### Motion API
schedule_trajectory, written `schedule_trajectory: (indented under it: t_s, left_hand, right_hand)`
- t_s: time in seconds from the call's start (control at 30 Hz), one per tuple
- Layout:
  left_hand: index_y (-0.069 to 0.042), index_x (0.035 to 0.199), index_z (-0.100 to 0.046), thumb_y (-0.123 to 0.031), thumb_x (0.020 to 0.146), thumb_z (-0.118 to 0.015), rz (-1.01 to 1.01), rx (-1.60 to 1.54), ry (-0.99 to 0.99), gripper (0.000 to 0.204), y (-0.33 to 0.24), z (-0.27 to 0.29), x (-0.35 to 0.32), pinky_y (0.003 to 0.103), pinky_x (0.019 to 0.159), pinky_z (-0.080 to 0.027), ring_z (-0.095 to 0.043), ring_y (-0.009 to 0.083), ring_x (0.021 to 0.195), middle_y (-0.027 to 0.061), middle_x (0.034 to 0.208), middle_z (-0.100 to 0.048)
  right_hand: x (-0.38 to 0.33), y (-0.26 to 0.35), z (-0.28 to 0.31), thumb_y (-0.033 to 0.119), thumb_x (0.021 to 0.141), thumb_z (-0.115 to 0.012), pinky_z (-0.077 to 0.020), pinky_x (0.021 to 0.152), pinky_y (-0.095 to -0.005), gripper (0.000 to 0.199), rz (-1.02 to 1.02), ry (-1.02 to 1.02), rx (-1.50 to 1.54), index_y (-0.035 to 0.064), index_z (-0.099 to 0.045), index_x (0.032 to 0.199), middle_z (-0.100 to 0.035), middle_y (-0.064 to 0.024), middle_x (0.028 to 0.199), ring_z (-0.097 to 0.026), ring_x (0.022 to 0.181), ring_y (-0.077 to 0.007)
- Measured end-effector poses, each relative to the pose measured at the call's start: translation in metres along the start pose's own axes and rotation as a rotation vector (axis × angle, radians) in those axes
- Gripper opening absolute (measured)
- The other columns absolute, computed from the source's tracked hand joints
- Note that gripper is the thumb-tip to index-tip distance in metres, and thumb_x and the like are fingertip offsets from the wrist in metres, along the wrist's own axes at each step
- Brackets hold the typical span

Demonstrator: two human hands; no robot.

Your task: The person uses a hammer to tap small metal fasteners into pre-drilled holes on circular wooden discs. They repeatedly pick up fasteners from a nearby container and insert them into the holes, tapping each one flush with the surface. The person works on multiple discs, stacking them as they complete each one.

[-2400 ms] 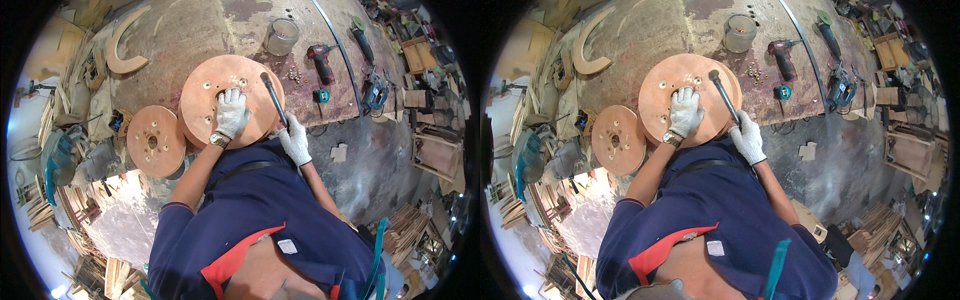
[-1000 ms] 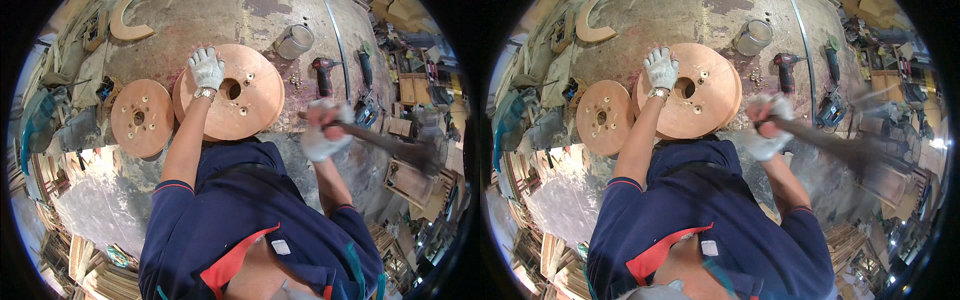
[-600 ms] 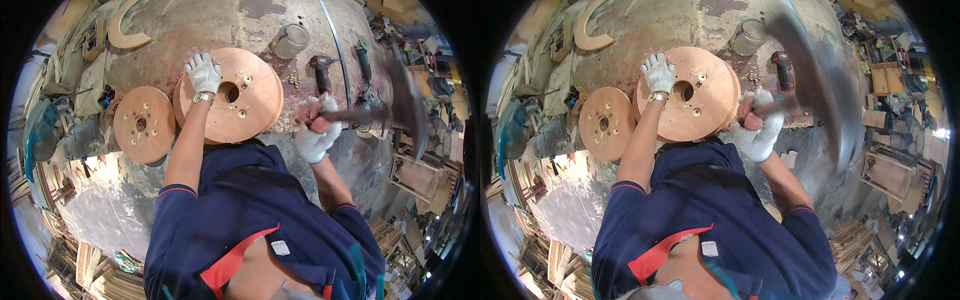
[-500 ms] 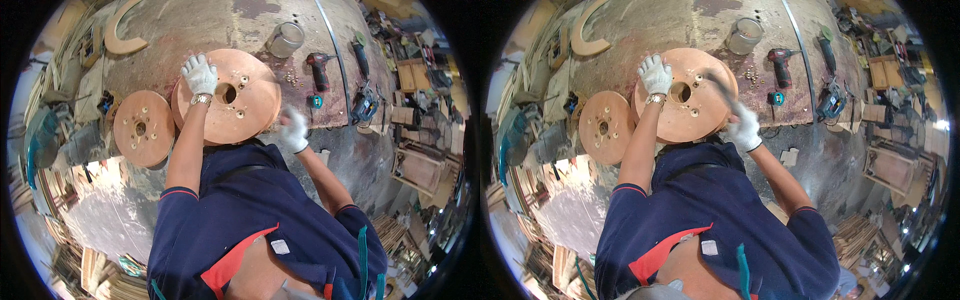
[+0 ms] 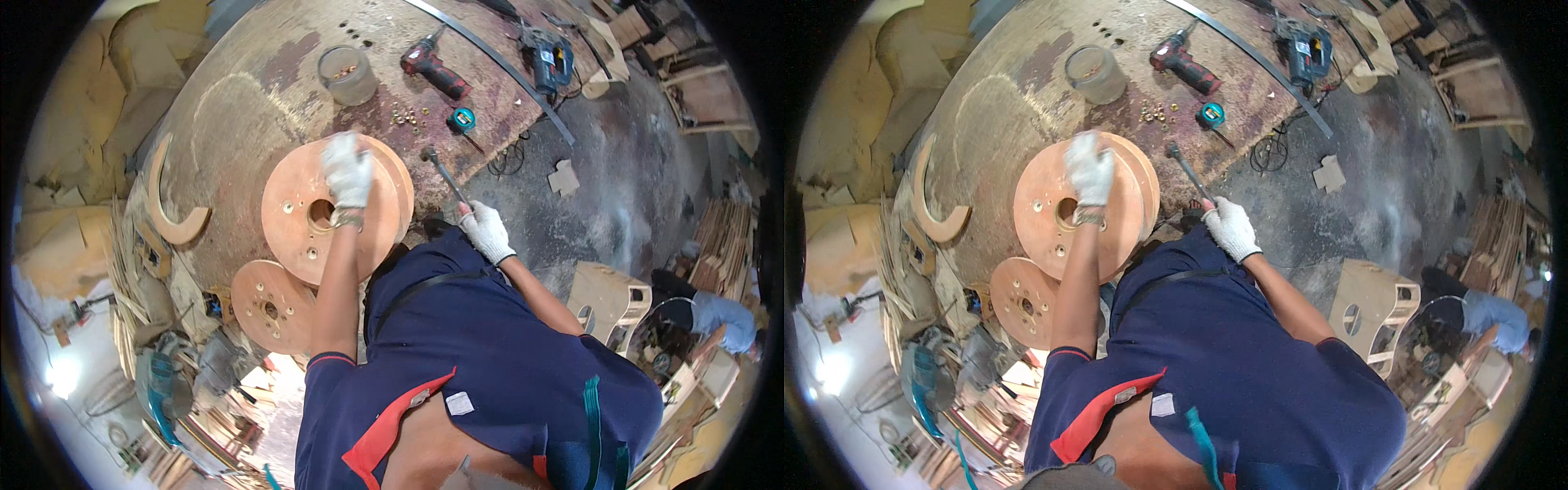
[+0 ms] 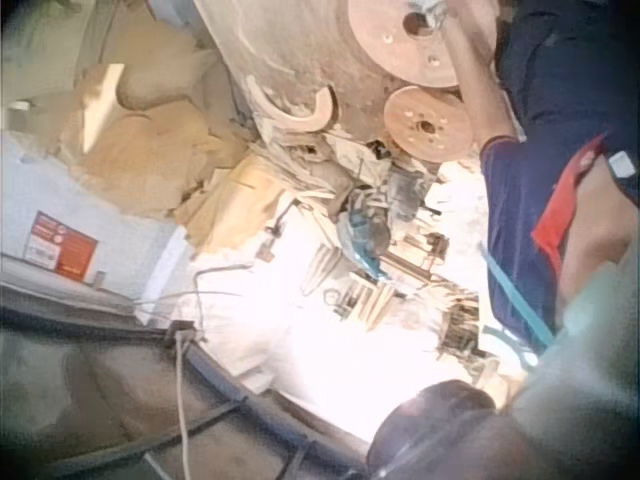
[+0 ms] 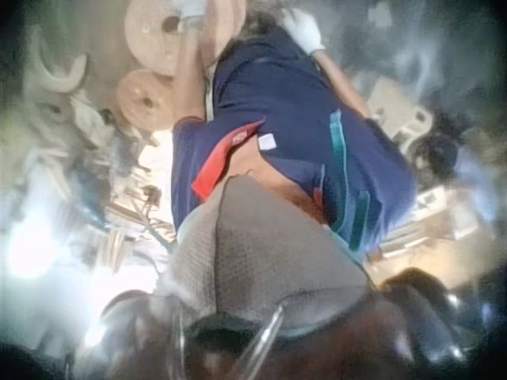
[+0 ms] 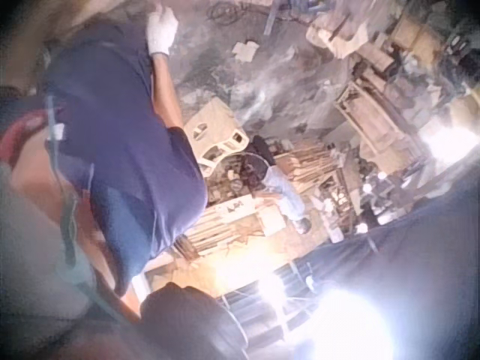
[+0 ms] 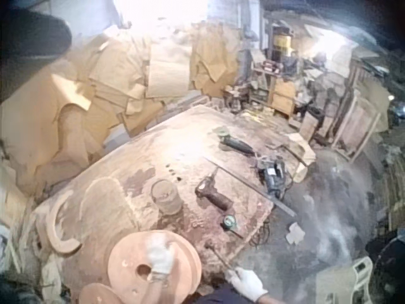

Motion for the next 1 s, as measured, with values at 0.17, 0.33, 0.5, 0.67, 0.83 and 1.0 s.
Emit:
schedule_trajectory:
  t_s: [0.17,0.33,0.5,0.67,0.83,1.0]
  left_hand:
    - [-0.006,0.098,-0.07,-0.026,0.087,-0.063,0.041,-0.069,0.4,0.024,-0.071,-0.09,0.04,0.05,0.087,-0.052,-0.067,0.0382,0.1,0.0188,0.098,-0.07]
    - [-0.006,0.11,-0.065,-0.024,0.087,-0.07,0.206,0.047,0.442,0.03,-0.062,-0.152,0.034,0.051,0.085,-0.055,-0.068,0.0385,0.1,0.0201,0.111,-0.066]
    - [-0.007,0.112,-0.062,-0.021,0.088,-0.07,0.116,0.136,0.475,0.029,-0.056,-0.173,0.027,0.05,0.084,-0.056,-0.069,0.0376,0.099,0.0206,0.113,-0.064]
    - [-0.006,0.108,-0.062,-0.022,0.089,-0.069,0.102,0.019,0.367,0.025,-0.055,-0.169,0.022,0.049,0.083,-0.056,-0.069,0.0395,0.093,0.0212,0.108,-0.066]
    - [-0.005,0.106,-0.071,-0.021,0.083,-0.076,0.338,-0.389,0.205,0.028,-0.073,-0.128,0.031,0.044,0.08,-0.054,-0.071,0.0346,0.087,0.0171,0.09,-0.072]
    - [-0.003,0.094,-0.073,-0.014,0.083,-0.075,0.444,-0.6,0.069,0.016,-0.063,-0.033,0.017,0.04,0.076,-0.053,-0.071,0.03,0.082,0.0172,0.085,-0.071]
  right_hand:
    - [-0.004,-0.03,0.027,0.046,0.101,-0.054,-0.0491,0.072,-0.0532,0.045,-0.077,-0.09,0.012,0.0021,-0.064,0.094,-0.067,-0.028,0.084,-0.065,0.084,-0.0498]
    - [-0.009,-0.058,0.042,0.047,0.101,-0.054,-0.0482,0.068,-0.0532,0.047,-0.111,-0.195,0.056,0.0019,-0.063,0.091,-0.065,-0.027,0.079,-0.065,0.081,-0.0485]
    - [-0.019,-0.076,0.043,0.048,0.101,-0.054,-0.0475,0.068,-0.0523,0.049,-0.152,-0.254,0.108,0.001,-0.063,0.091,-0.066,-0.0265,0.079,-0.065,0.079,-0.047]
    - [-0.015,-0.076,0.045,0.049,0.102,-0.053,-0.0468,0.067,-0.0515,0.051,-0.16,-0.216,0.098,-0.0001,-0.063,0.089,-0.065,-0.0259,0.077,-0.064,0.076,-0.0463]
    - [0.004,-0.068,0.042,0.048,0.103,-0.053,-0.0467,0.066,-0.0496,0.051,-0.071,-0.188,0.066,0.0,-0.063,0.088,-0.064,-0.0256,0.076,-0.063,0.074,-0.0454]
    - [0.022,-0.055,0.034,0.047,0.103,-0.054,-0.0462,0.066,-0.0483,0.05,0.037,-0.154,0.059,-0.0003,-0.063,0.088,-0.063,-0.0248,0.074,-0.063,0.072,-0.0437]
Point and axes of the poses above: each hand's wrist, its own x-axis towards the middle knuckle, its own z-axis out of the back of the hand, y = z × x, the point moved 1 cm from there along x, towards the middle knuckle
